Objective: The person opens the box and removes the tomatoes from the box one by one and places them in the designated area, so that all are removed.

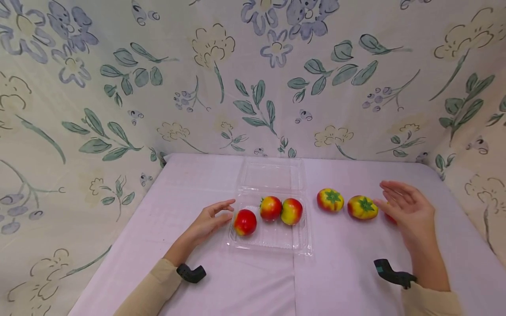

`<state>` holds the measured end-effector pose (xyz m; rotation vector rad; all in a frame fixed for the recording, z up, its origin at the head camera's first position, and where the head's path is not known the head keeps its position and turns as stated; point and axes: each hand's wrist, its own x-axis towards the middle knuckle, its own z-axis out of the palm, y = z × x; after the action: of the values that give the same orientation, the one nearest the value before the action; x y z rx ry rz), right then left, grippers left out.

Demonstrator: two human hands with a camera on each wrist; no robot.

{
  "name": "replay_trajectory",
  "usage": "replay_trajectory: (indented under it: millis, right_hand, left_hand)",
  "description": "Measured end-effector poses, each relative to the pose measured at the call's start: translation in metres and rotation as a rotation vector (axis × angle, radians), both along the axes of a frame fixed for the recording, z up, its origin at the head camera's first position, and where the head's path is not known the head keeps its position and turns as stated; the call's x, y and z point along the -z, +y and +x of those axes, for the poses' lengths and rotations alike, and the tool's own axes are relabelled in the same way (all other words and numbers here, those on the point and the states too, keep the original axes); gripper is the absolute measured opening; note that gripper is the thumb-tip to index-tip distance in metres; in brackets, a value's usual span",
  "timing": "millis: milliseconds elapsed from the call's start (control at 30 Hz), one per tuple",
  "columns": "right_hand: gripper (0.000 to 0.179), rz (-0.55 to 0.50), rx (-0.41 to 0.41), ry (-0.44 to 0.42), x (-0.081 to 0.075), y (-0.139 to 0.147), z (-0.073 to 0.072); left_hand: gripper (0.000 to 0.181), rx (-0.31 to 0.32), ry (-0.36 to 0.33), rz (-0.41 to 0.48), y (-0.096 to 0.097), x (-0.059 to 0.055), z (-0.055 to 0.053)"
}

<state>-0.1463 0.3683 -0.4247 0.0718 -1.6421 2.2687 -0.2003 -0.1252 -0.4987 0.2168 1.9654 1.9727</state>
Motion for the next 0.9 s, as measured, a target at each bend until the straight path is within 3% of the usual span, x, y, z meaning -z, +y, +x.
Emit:
replay_trajectory:
  millis: [233, 700, 900]
  right_hand:
    - [0.056, 0.144, -0.012, 0.003, 0.0, -0.017, -0.005]
    - [0.057, 0.345, -0.129, -0.049, 0.008, -0.052, -0.017]
    - [0.057, 0.468, -0.172, -0.018, 0.008, -0.071, -0.022]
  left_hand:
    - [0.05, -0.002, 0.004, 0.001, -0.001, 0.0, 0.0]
    - [0.051, -0.002, -0.006, 0.004, -0.001, -0.003, 0.0]
    - [0.052, 0.002, -0.006, 0.008, -0.001, -0.002, 0.0]
